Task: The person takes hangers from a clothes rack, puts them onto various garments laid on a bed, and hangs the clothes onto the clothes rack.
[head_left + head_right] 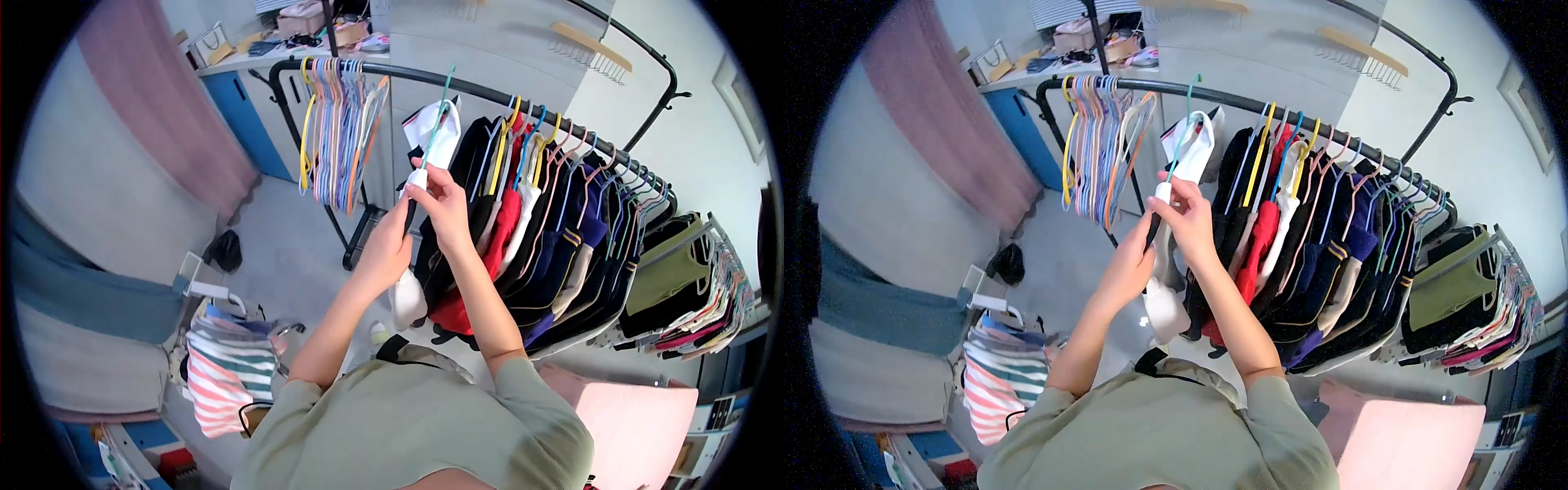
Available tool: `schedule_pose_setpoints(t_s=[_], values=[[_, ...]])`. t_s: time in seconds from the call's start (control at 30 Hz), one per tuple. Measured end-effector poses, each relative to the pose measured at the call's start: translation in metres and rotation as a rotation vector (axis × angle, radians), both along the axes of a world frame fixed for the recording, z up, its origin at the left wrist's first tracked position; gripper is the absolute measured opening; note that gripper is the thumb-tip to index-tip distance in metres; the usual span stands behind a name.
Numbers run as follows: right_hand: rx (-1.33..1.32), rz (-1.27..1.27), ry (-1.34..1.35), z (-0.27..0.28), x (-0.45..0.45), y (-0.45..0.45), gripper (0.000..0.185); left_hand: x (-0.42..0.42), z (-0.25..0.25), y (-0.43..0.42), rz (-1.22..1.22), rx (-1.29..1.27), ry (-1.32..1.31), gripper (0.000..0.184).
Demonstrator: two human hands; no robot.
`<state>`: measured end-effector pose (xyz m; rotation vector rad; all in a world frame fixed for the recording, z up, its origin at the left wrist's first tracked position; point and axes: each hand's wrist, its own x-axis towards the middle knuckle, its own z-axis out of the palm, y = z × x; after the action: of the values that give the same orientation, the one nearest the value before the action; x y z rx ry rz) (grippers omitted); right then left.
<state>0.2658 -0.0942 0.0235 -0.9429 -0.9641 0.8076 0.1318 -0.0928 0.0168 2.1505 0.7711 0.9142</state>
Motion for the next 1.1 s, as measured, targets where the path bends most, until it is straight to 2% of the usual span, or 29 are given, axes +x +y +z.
schedule_pose_setpoints(t_s=[0.13, 0.3, 0.33, 0.4, 0.43, 0.53, 0.57, 0.67, 0.77, 0.83, 1.0, 1.1], values=[[0.019, -0.14, -0.054, -0.001, 0.022, 0.02, 0.042, 0.022, 0.01, 0.027, -0.13, -0.047, -0.044, 0.059], [-0.04, -0.274, 0.065, -0.031, 0.043, 0.021, 0.043, 0.058, -0.029, 0.037, -0.211, 0.045, -0.039, 0.065], [-0.072, -0.309, 0.033, -0.041, 0.046, 0.022, 0.043, 0.063, -0.038, 0.037, -0.235, -0.001, -0.032, 0.064], [0.045, -0.343, 0.005, -0.049, 0.05, 0.021, 0.047, 0.07, -0.048, 0.038, -0.282, -0.091, -0.014, 0.062], [0.041, -0.376, -0.087, -0.048, 0.049, 0.02, 0.048, 0.072, -0.05, 0.039, -0.267, -0.166, 0.029, 0.058], [-0.025, -0.483, -0.365, -0.031, 0.037, 0.01, 0.053, 0.077, -0.05, 0.044, -0.43, -0.037, -0.082, 0.06], [-0.028, -0.511, -0.405, -0.029, 0.033, 0.01, 0.052, 0.078, -0.056, 0.047, -0.429, 0.017, -0.061, 0.058], [-0.01, -0.599, -0.516, -0.023, 0.02, 0.01, 0.048, 0.076, -0.057, 0.052, -0.48, -0.046, 0.044, 0.056], [0.054, -0.612, -0.591, -0.019, 0.016, 0.01, 0.044, 0.075, -0.07, 0.055, -0.401, -0.026, -0.026, 0.057], [0.084, -0.608, -0.654, -0.012, 0.013, 0.012, 0.04, 0.06, -0.053, 0.053, -0.255, 0.033, -0.06, 0.058], [0.102, -0.356, -0.531, -0.006, 0.0, 0.033, 0.036, 0.018, -0.024, 0.068, 0.093, 0.288, -0.141, 0.06], [0.1, -0.236, -0.5, -0.009, -0.012, 0.054, 0.037, -0.002, -0.024, 0.09, 0.235, 0.297, -0.174, 0.056]])
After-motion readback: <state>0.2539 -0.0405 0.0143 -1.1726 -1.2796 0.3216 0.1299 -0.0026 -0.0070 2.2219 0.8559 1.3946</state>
